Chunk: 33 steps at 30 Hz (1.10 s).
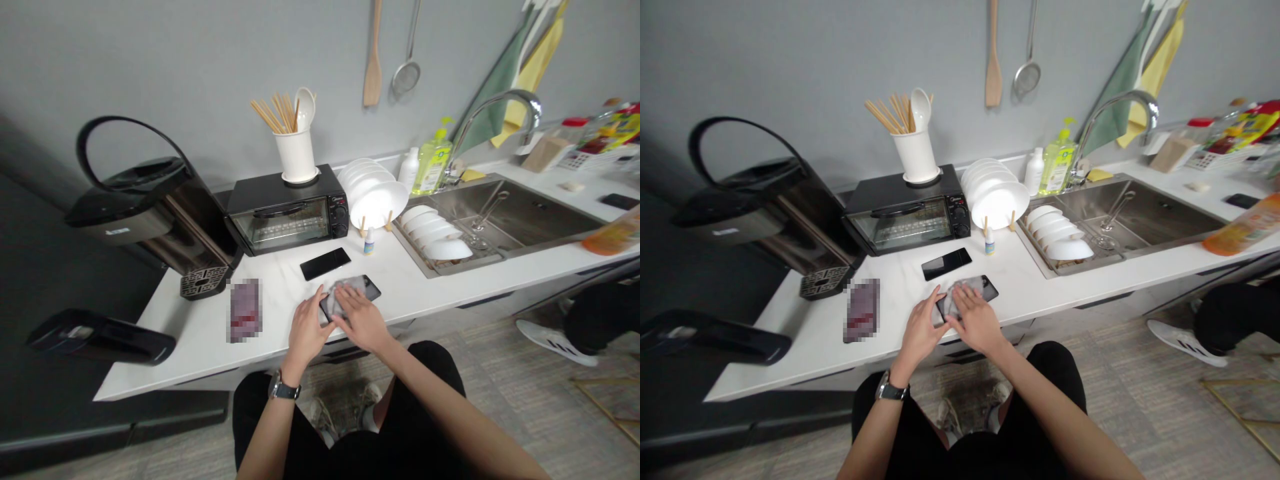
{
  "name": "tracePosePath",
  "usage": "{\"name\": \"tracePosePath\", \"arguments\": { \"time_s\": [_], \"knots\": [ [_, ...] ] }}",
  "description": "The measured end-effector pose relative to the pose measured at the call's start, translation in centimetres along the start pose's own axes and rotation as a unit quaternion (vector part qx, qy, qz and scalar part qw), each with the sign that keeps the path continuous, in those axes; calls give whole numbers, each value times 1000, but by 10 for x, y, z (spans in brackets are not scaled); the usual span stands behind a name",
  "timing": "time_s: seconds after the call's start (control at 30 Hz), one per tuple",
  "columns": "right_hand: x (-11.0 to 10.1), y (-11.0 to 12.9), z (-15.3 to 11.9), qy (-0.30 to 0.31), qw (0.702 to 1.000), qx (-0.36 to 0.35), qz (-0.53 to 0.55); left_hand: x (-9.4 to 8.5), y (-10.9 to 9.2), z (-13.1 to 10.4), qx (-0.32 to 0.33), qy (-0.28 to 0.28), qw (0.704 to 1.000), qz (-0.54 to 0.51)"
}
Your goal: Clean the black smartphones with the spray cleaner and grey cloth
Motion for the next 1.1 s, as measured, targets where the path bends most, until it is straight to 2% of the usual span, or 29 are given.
{"name": "tracePosePath", "arguments": {
  "time_s": [0.1,0.17,0.23,0.37,0.47,0.53,0.6,0.7,0.8,0.87,0.97,1.1],
  "knots": [
    [4,31,-8,47,995,-58,71,-1,0,-4,9,6,1000,13],
    [0,34,-21,58,992,-68,90,-2,-1,-6,4,4,1000,11],
    [-8,23,-35,50,994,-62,80,-2,-3,-6,-4,0,1000,1],
    [-24,-22,-52,4,1000,-8,1,-3,-4,-2,-6,-2,1000,-12],
    [-25,-47,-43,-24,998,40,-48,-2,-4,1,-4,1,1000,-11],
    [-20,-49,-28,-43,995,64,-61,-3,-5,2,-3,1,1000,-12],
    [-11,-38,-13,-54,994,78,-59,-2,-4,1,1,-1,1000,-12],
    [3,-3,1,-19,999,30,-11,-1,-1,-1,12,2,1000,-5],
    [9,29,-5,28,998,-32,56,1,2,-4,14,10,1000,14],
    [6,37,-17,43,995,-39,75,1,2,-5,5,14,1000,20],
    [-8,22,-39,48,996,-35,67,0,0,-5,-1,10,1000,6],
    [-29,-25,-54,13,1000,10,4,-2,-3,0,0,2,1000,-13]
  ]
}}
Point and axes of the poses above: each hand's wrist, its own z-axis towards the middle knuckle, its own x-axis out of the palm, y = z × x, the point moved 1 cm from there along z, towards the middle knuckle, and after that the axes turned 4 degrees about z, right-handed, at the moved point
